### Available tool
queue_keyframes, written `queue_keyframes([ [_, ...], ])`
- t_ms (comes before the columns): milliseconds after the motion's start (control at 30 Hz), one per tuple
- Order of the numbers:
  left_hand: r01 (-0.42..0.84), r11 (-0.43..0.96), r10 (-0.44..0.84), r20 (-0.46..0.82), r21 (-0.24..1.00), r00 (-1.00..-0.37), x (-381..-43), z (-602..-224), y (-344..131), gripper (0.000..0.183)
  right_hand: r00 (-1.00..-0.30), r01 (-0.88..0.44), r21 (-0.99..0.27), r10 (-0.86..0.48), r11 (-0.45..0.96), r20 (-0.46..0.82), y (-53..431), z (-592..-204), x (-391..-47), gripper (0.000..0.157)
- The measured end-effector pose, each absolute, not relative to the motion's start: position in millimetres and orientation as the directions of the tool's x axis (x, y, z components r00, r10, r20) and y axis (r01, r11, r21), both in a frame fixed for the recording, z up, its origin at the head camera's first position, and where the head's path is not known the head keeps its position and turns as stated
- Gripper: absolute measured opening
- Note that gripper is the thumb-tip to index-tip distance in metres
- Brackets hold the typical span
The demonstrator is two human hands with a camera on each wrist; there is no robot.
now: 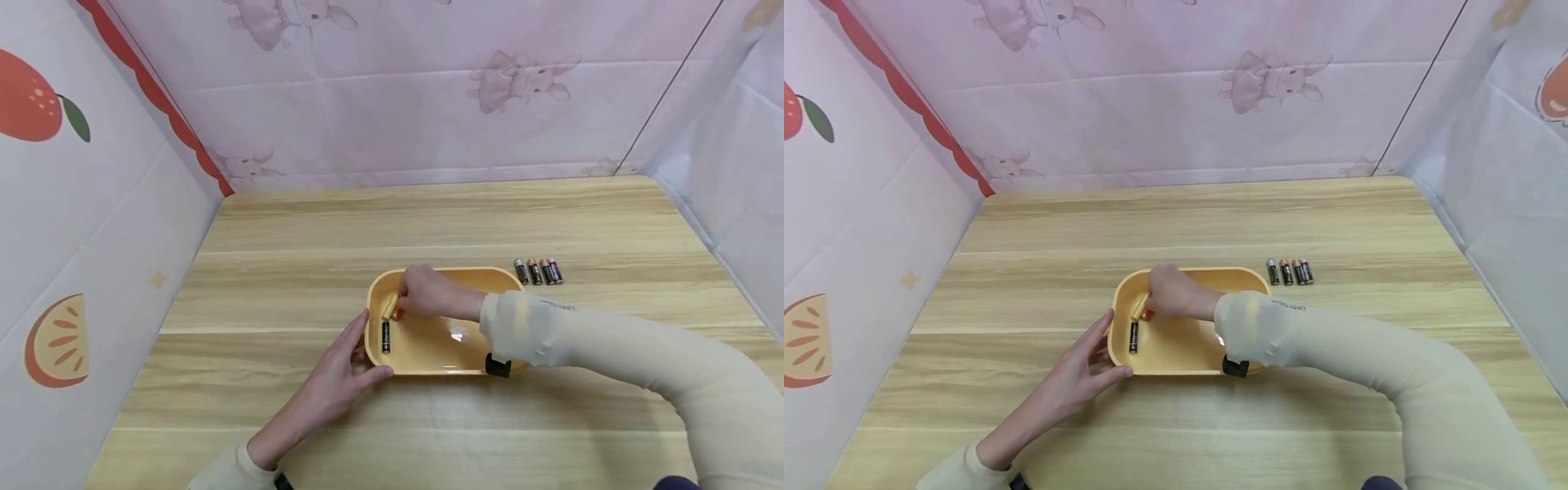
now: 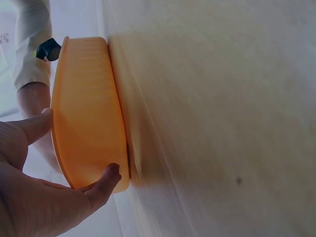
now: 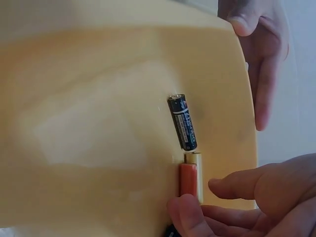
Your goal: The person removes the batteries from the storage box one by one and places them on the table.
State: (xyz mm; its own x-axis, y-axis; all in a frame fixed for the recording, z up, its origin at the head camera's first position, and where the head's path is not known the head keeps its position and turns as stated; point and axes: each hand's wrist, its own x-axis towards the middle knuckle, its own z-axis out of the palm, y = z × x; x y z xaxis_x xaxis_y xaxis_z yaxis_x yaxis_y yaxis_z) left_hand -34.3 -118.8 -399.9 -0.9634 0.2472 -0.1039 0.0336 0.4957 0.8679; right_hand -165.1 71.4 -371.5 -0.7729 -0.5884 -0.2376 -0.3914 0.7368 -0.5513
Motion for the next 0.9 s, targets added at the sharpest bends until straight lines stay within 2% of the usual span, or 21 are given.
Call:
queue_keyframes([
  [167, 0.037, 0.487, 0.253, -0.101, 0.873, -0.962, -33, -401, -120, 0.099, -0.761, -0.413, -0.565, -0.612, 0.714, -0.217, 68, -375, -163, 0.019],
  [433, 0.041, 0.491, 0.251, -0.096, 0.870, -0.963, -32, -401, -120, 0.098, -0.742, -0.456, -0.521, -0.632, 0.721, -0.224, 68, -377, -158, 0.017],
  [700, 0.029, 0.481, 0.249, -0.105, 0.876, -0.963, -34, -401, -120, 0.099, -0.772, -0.417, -0.504, -0.587, 0.756, -0.242, 71, -379, -156, 0.040],
  [900, 0.022, 0.491, 0.244, -0.114, 0.871, -0.963, -34, -401, -120, 0.099, -0.771, -0.389, -0.464, -0.557, 0.796, -0.309, 69, -378, -152, 0.045],
])
